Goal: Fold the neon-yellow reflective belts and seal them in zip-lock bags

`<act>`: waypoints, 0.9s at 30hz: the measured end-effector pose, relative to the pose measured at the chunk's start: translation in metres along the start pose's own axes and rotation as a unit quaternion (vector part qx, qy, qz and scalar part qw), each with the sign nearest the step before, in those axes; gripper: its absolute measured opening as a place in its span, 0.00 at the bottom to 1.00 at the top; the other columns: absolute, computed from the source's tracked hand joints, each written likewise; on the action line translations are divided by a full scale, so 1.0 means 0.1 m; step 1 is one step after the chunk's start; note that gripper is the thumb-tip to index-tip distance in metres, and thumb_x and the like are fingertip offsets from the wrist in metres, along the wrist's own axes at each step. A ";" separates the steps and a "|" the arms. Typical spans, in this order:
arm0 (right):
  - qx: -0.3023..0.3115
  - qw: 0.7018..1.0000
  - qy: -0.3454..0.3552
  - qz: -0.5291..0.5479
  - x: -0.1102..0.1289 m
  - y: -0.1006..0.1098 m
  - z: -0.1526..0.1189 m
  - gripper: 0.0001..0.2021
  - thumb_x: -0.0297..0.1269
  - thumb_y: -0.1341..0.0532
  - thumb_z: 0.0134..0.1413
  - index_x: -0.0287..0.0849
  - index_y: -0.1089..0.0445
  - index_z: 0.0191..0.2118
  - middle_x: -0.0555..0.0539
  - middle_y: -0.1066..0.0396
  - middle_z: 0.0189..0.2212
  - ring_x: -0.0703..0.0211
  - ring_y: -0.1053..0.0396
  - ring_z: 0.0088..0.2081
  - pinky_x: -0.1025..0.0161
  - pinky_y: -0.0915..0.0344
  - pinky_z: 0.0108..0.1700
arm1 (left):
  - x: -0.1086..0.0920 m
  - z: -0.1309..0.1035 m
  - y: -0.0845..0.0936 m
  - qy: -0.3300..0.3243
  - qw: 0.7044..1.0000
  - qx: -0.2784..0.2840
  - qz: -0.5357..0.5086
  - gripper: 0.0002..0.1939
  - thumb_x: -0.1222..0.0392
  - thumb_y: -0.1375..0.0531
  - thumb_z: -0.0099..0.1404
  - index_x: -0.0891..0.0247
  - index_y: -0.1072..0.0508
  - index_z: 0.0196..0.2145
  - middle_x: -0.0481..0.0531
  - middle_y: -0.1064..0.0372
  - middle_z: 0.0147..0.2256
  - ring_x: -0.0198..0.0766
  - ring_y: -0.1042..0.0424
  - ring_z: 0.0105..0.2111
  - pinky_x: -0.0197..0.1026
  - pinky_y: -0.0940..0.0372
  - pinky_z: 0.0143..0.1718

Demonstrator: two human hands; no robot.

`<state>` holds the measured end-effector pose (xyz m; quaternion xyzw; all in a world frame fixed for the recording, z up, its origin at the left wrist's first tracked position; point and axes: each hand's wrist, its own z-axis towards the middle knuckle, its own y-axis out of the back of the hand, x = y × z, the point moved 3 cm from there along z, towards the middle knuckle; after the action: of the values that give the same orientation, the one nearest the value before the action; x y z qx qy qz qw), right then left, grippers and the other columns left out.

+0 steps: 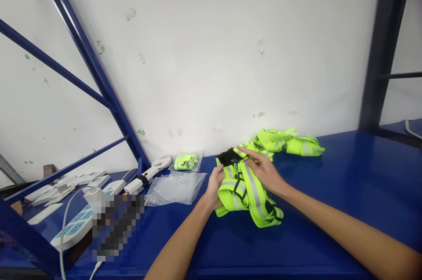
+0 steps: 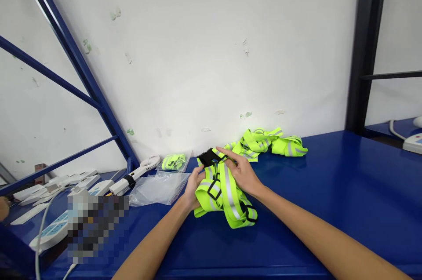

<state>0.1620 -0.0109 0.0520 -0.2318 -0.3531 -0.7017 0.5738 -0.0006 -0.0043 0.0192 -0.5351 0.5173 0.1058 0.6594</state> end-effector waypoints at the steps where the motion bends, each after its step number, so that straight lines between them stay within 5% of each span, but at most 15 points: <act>1: -0.001 1.000 -0.003 0.004 -0.01 0.01 0.00 0.21 0.36 0.47 0.60 0.49 0.32 0.58 0.48 0.31 0.56 0.47 0.39 0.60 0.52 0.41 0.59 | -0.01 -0.02 -0.02 0.005 1.000 0.020 -0.012 0.32 0.39 0.45 0.61 0.70 0.28 0.49 0.64 0.26 0.44 0.57 0.28 0.47 0.54 0.39 0.52; 7: 0.039 0.998 -0.028 0.043 -0.02 -0.04 -0.02 0.18 0.34 0.50 0.56 0.46 0.22 0.40 0.47 0.24 0.42 0.48 0.30 0.47 0.52 0.41 0.55 | -0.03 -0.01 0.02 0.029 0.998 0.045 -0.041 0.45 0.26 0.50 0.56 0.72 0.31 0.51 0.68 0.28 0.47 0.62 0.31 0.50 0.59 0.41 0.54; 10: 0.068 0.992 -0.047 0.095 -0.01 -0.07 -0.05 0.17 0.32 0.50 0.51 0.44 0.23 0.33 0.47 0.26 0.38 0.50 0.31 0.43 0.54 0.41 0.52 | -0.02 0.02 0.04 0.052 0.998 0.037 -0.028 0.36 0.35 0.45 0.59 0.72 0.30 0.49 0.66 0.26 0.44 0.60 0.29 0.49 0.57 0.39 0.53; 12: 0.096 0.981 -0.075 0.149 0.01 -0.10 -0.07 0.15 0.34 0.49 0.51 0.44 0.25 0.38 0.48 0.28 0.39 0.51 0.32 0.40 0.55 0.38 0.48 | -0.03 0.03 0.04 0.039 0.999 0.024 -0.013 0.27 0.44 0.40 0.60 0.70 0.29 0.48 0.63 0.25 0.43 0.56 0.28 0.47 0.54 0.38 0.52; 14: 0.100 0.971 -0.115 0.186 0.02 -0.13 -0.09 0.16 0.37 0.44 0.52 0.47 0.31 0.47 0.49 0.29 0.39 0.53 0.31 0.39 0.57 0.35 0.44 | -0.07 0.03 0.04 -0.032 0.999 -0.008 0.009 0.22 0.52 0.36 0.57 0.67 0.29 0.47 0.60 0.24 0.41 0.53 0.26 0.45 0.52 0.36 0.51; 18: 0.014 0.946 -0.221 0.237 0.02 -0.16 -0.09 0.36 0.39 0.34 0.47 0.55 0.48 0.61 0.48 0.31 0.48 0.51 0.31 0.48 0.56 0.35 0.49 | -0.22 0.02 0.06 -0.205 0.974 -0.074 0.062 0.24 0.60 0.30 0.51 0.60 0.31 0.45 0.52 0.25 0.38 0.44 0.25 0.39 0.48 0.33 0.46; 21: 0.023 0.898 -0.284 0.334 -0.02 -0.24 -0.10 0.32 0.43 0.38 0.51 0.53 0.46 0.62 0.45 0.30 0.50 0.46 0.31 0.50 0.51 0.34 0.49 | -0.33 -0.02 0.06 -0.273 0.950 -0.083 0.127 0.19 0.62 0.29 0.47 0.61 0.31 0.36 0.49 0.26 0.38 0.41 0.26 0.38 0.46 0.33 0.45; 24: 0.067 0.906 -0.225 0.352 0.01 -0.28 -0.09 0.27 0.43 0.37 0.51 0.49 0.38 0.58 0.45 0.28 0.50 0.44 0.33 0.54 0.49 0.35 0.53 | -0.45 -0.09 -0.05 -0.324 0.913 -0.072 0.235 0.14 0.64 0.30 0.47 0.63 0.30 0.30 0.53 0.27 0.43 0.44 0.28 0.45 0.45 0.37 0.50; 27: 0.068 0.939 -0.153 0.301 0.08 -0.26 -0.01 0.23 0.47 0.38 0.53 0.48 0.34 0.55 0.45 0.29 0.52 0.45 0.37 0.58 0.52 0.37 0.57 | -0.59 -0.21 -0.28 -0.376 0.859 -0.058 0.342 0.08 0.61 0.34 0.55 0.62 0.26 0.35 0.57 0.32 0.49 0.48 0.36 0.54 0.47 0.45 0.58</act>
<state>0.1348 -0.0141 0.0515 -0.3924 -0.3975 -0.4268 0.7112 -0.0190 -0.0087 0.0849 -0.2812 0.3735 0.5481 0.6936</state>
